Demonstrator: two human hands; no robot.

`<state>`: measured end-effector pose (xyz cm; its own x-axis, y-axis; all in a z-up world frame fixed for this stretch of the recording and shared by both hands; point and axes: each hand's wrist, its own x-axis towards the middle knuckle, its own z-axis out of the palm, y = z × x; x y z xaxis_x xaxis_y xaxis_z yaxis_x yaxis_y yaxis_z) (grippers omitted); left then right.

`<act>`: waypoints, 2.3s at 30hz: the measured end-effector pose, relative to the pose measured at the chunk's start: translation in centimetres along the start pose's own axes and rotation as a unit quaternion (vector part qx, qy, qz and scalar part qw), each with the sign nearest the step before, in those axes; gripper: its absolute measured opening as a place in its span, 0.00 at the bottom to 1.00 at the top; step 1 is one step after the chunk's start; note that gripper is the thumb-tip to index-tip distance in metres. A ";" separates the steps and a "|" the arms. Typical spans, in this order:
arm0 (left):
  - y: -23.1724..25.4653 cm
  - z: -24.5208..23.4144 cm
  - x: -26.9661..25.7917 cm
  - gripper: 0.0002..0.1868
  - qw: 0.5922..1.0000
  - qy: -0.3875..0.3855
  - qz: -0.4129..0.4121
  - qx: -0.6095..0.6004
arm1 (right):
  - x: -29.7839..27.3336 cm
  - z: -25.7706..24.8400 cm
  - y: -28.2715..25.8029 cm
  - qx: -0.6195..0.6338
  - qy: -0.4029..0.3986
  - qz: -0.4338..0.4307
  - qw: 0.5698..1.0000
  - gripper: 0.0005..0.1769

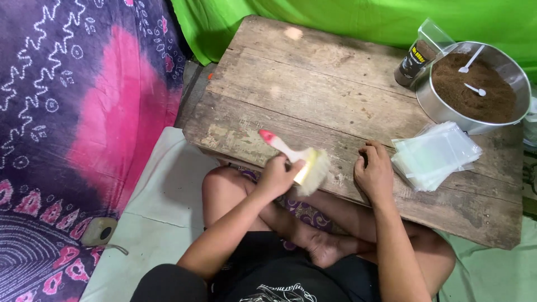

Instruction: Cleaning a wooden table with a brush and organizing small plastic bags.

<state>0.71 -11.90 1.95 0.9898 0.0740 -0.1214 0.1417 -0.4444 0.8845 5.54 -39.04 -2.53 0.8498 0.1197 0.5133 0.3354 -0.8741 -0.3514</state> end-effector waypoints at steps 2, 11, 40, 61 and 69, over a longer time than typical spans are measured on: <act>0.6 1.8 0.3 0.28 0.999 -0.022 0.007 0.026 | 0.0 -0.1 -0.2 0.004 -0.004 0.006 1.000 0.10; -14.0 -18.3 9.8 0.17 0.983 0.185 -0.006 0.003 | 0.2 -0.3 -0.1 0.017 -0.005 -0.006 1.000 0.10; -8.0 -14.0 13.6 0.13 0.929 0.101 0.337 0.114 | 6.4 0.3 -3.7 0.070 0.058 -0.093 0.992 0.19; -13.5 -21.1 14.9 0.28 0.936 0.110 -0.133 0.308 | 6.6 1.8 -14.5 0.513 -0.278 -0.232 0.778 0.14; -10.6 -20.9 13.9 0.30 0.932 0.096 -0.159 0.312 | 15.8 11.9 -0.8 -0.074 0.030 0.020 0.997 0.21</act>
<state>12.71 12.51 0.32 0.8848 0.4222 -0.1970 0.4660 -0.8012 0.3754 23.51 -30.84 -3.45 0.8336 0.0589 0.5493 0.2348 -0.9378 -0.2558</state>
